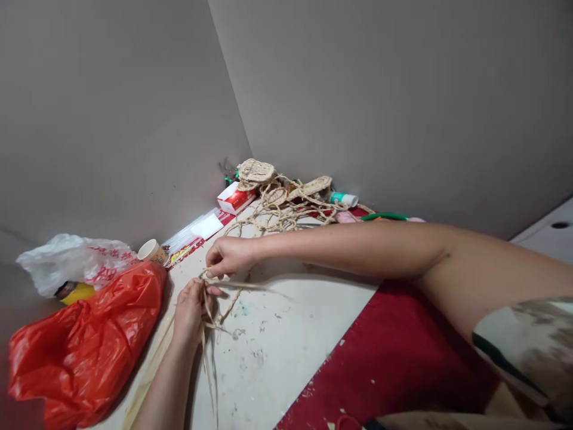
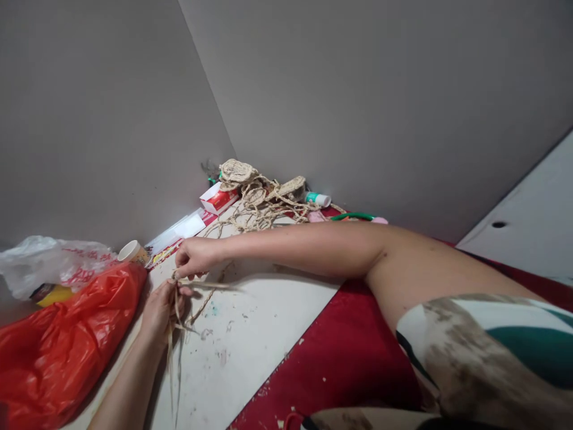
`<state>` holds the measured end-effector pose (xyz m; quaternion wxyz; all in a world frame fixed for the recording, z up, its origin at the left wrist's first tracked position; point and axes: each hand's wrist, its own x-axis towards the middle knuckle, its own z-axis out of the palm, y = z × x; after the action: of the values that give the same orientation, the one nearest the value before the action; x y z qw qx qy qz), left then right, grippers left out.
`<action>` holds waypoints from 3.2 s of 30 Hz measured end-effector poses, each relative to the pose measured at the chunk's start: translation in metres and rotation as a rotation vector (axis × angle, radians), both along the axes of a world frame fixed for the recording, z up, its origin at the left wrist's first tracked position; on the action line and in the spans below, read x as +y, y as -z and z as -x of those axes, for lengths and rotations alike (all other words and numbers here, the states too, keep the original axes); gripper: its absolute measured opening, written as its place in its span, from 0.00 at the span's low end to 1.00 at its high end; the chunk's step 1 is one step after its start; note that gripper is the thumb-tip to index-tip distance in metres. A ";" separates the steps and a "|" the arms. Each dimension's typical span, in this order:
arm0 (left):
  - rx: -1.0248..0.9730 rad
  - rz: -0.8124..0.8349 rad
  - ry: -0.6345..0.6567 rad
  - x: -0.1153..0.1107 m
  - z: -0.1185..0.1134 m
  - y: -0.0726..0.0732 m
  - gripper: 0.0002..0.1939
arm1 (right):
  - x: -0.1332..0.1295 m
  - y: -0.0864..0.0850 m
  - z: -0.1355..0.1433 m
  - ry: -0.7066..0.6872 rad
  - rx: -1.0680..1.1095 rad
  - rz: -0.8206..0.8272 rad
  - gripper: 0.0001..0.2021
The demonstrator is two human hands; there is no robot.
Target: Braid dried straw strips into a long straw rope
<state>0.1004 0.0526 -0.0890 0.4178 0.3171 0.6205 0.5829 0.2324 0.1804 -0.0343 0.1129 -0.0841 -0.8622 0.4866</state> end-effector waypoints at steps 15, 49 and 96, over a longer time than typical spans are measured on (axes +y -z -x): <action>0.084 -0.014 0.001 -0.004 0.000 0.006 0.14 | 0.017 0.030 0.003 0.278 0.130 0.057 0.06; -0.049 -0.185 0.070 -0.019 -0.029 -0.024 0.32 | -0.013 0.019 -0.009 0.258 0.190 1.066 0.03; 1.209 -0.011 0.132 -0.016 -0.026 0.008 0.27 | -0.017 0.023 -0.013 0.280 -0.101 -0.063 0.03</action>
<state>0.1262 0.0365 -0.0974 0.0251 0.6319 0.7240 0.2756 0.2458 0.1630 -0.0569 0.1386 -0.2245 -0.8615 0.4338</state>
